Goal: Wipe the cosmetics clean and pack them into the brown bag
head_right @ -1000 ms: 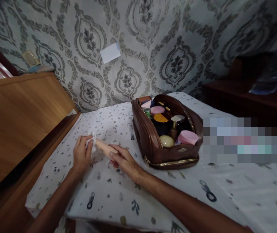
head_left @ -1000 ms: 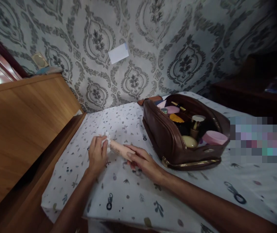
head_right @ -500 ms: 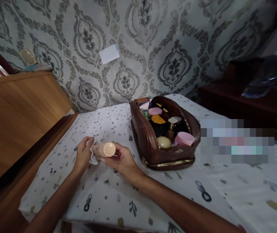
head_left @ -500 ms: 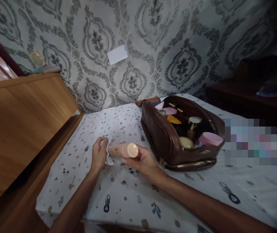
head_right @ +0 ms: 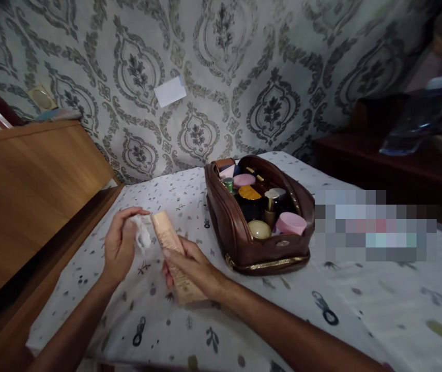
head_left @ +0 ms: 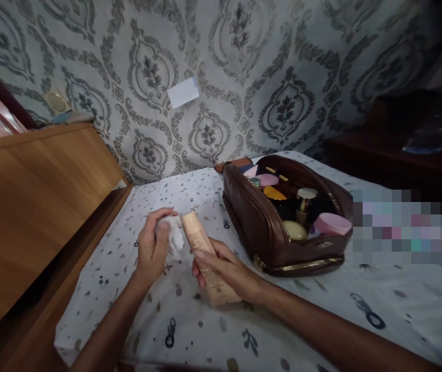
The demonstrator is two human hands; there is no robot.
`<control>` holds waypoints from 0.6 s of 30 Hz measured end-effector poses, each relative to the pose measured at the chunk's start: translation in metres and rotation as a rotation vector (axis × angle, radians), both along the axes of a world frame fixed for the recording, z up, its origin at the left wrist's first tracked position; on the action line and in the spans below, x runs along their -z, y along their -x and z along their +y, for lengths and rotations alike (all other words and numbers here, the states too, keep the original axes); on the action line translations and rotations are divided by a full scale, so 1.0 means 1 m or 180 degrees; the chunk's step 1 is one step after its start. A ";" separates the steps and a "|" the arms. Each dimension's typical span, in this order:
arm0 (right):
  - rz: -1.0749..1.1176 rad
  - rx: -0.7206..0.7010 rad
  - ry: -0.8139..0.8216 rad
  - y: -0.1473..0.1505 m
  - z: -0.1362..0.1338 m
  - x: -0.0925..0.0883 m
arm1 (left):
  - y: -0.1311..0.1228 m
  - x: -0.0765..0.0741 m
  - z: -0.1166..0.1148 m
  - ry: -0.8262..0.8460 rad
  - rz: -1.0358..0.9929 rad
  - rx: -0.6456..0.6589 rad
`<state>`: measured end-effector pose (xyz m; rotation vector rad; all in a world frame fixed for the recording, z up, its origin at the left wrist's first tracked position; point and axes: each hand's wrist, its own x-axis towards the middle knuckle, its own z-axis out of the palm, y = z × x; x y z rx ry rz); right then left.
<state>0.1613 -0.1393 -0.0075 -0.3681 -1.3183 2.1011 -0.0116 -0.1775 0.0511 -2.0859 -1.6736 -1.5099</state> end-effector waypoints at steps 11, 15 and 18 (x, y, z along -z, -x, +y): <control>-0.0551 -0.1575 0.0254 -0.016 -0.006 -0.013 | 0.000 -0.031 -0.009 0.1150 0.1389 0.1223; -0.1174 -0.0924 -0.0831 -0.010 -0.010 -0.012 | -0.008 -0.026 -0.009 0.1624 0.0650 0.0648; -0.1603 -0.0462 -0.1340 -0.007 -0.014 -0.012 | -0.004 -0.023 -0.002 0.1989 0.0086 0.0549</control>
